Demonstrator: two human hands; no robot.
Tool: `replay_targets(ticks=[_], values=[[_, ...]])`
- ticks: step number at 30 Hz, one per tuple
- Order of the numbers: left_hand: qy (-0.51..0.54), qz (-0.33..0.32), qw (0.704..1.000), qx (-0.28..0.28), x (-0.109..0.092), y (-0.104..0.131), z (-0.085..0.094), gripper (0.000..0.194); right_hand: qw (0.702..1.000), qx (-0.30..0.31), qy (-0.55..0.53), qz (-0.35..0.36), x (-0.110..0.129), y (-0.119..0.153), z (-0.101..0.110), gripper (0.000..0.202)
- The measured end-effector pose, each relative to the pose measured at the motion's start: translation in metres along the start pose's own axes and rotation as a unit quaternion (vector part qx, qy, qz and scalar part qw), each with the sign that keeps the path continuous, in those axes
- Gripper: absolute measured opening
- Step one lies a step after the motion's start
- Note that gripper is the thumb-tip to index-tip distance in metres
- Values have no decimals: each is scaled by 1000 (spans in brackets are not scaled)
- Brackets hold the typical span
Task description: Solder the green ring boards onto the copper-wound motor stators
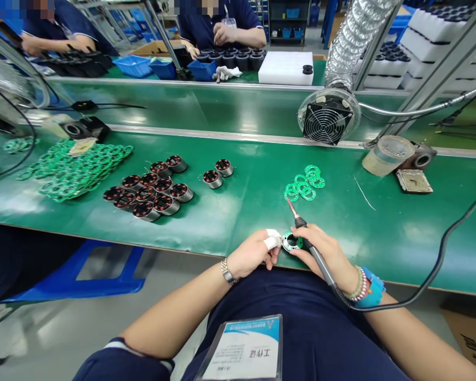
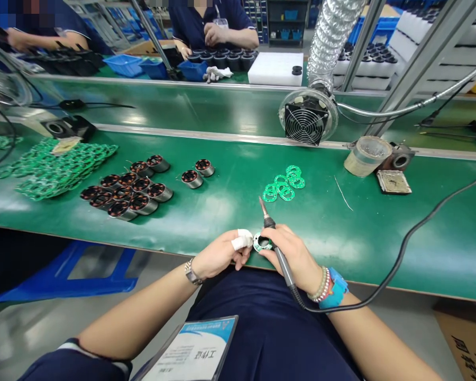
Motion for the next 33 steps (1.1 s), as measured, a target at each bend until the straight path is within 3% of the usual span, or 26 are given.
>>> replay_targets(ticks=[2,3,6,9,11,13,15,18,21,23,27,33], values=[[64,44,997,15,7,-1,-1,23,1000,3,4,-4,-1,0,-1,26],[43,32,999,8,6,0,2,23,1000,4,4,-6,-1,-1,-1,26],[-144,-106,983,-34,-9,4,18,22,1000,3,-3,-5,-1,-1,0,27],[-293,-249,921,-58,-24,12,22,22,1000,-1,-7,-1,-1,-1,1,28],[-338,-290,894,-57,-28,12,18,20,1000,-1,-7,0,-1,-1,1,28],[-358,-286,887,-60,-30,9,13,20,1000,-2,-6,3,-1,0,0,28],[-332,-240,910,-69,-28,3,10,18,1000,-3,-3,5,-1,0,0,28],[-136,-84,986,-49,-11,-3,7,21,1000,-1,1,4,-1,-1,-1,26],[53,34,998,5,6,2,0,21,1000,3,-2,4,-1,-1,-1,25],[57,23,998,4,7,5,6,18,1000,4,-6,3,-1,-1,-1,25],[-20,-59,997,-51,2,3,25,17,1000,7,-12,0,-2,-1,-2,25],[-46,-154,986,-47,-10,-5,24,14,1000,1,-13,4,-1,-1,0,24]])
Point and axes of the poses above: each hand's wrist, its own y-axis away from the middle knuckle, its own z-axis out of the back of the hand, x = y × z, the point moved 8 cm from there along -y, towards the middle knuckle, and after that the axes turned 3 degrees about -x, right-handed, at the moved point
